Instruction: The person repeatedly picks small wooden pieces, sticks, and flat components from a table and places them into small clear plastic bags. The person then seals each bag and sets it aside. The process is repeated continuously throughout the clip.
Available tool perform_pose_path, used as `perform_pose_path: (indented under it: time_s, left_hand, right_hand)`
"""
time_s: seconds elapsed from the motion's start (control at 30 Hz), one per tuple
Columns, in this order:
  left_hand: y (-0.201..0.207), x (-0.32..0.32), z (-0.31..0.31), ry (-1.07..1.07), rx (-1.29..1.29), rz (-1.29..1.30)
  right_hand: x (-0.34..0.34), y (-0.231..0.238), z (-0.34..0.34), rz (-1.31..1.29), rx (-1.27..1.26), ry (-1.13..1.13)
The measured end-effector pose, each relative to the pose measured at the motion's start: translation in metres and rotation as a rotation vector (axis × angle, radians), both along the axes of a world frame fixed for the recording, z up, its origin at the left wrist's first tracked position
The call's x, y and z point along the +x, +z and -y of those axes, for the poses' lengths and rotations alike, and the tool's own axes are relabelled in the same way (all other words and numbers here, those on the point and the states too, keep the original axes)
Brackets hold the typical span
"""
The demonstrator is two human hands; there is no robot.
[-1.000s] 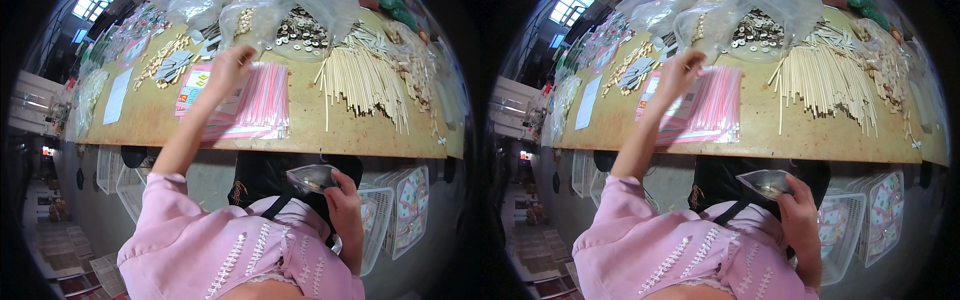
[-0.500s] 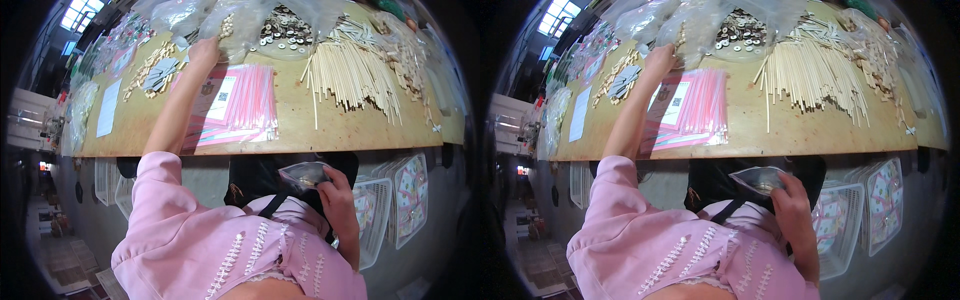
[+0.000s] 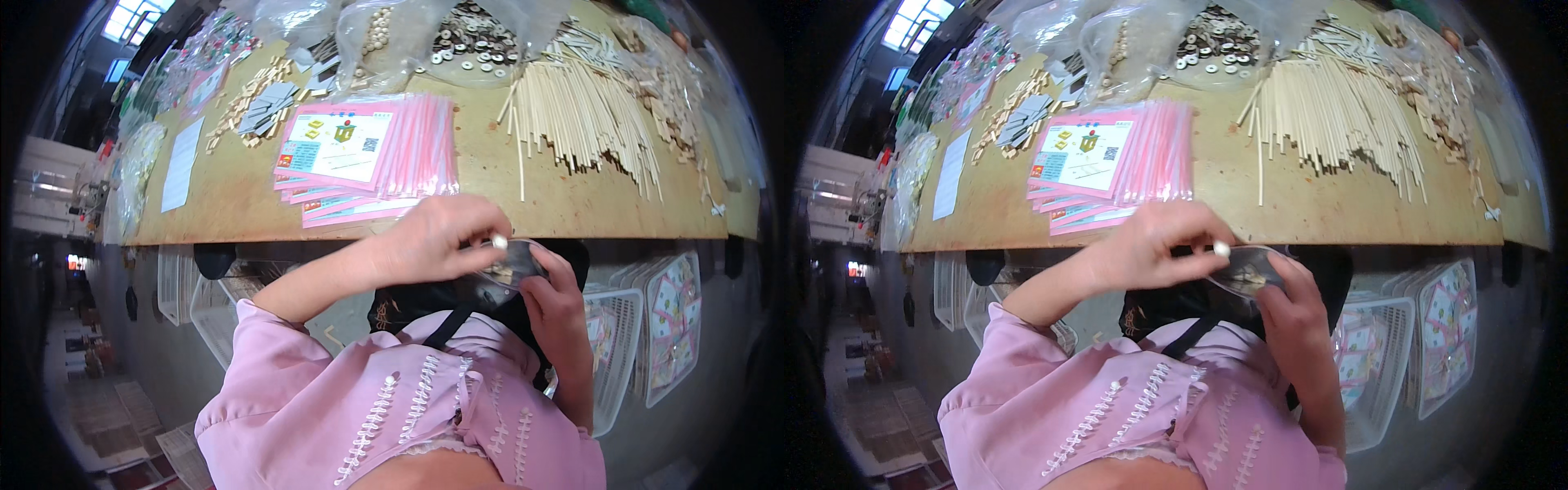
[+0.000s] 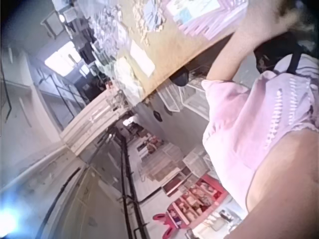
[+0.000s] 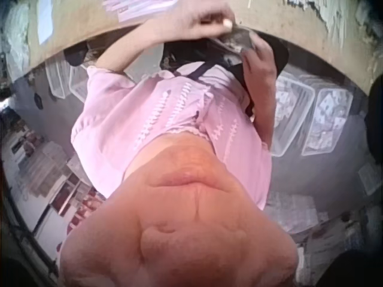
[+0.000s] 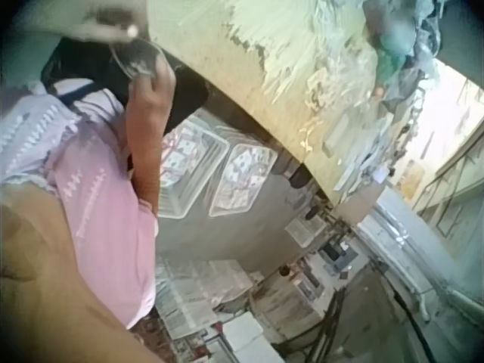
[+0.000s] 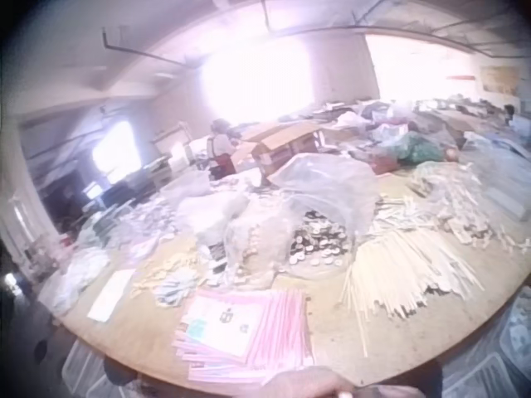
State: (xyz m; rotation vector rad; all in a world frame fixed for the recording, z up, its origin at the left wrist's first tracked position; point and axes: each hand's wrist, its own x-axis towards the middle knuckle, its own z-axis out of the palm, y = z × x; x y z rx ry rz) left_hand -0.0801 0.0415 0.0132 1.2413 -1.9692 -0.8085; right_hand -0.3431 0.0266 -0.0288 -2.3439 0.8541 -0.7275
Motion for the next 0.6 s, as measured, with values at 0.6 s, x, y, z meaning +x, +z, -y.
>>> perform_pose_path:
  time_s: [0.6]
  left_hand:
    - [-0.070, 0.127, 0.258, 0.436, -0.198, 0.524]
  right_hand:
    - [-0.035, -0.025, -0.020, 0.009, 0.036, -0.200]
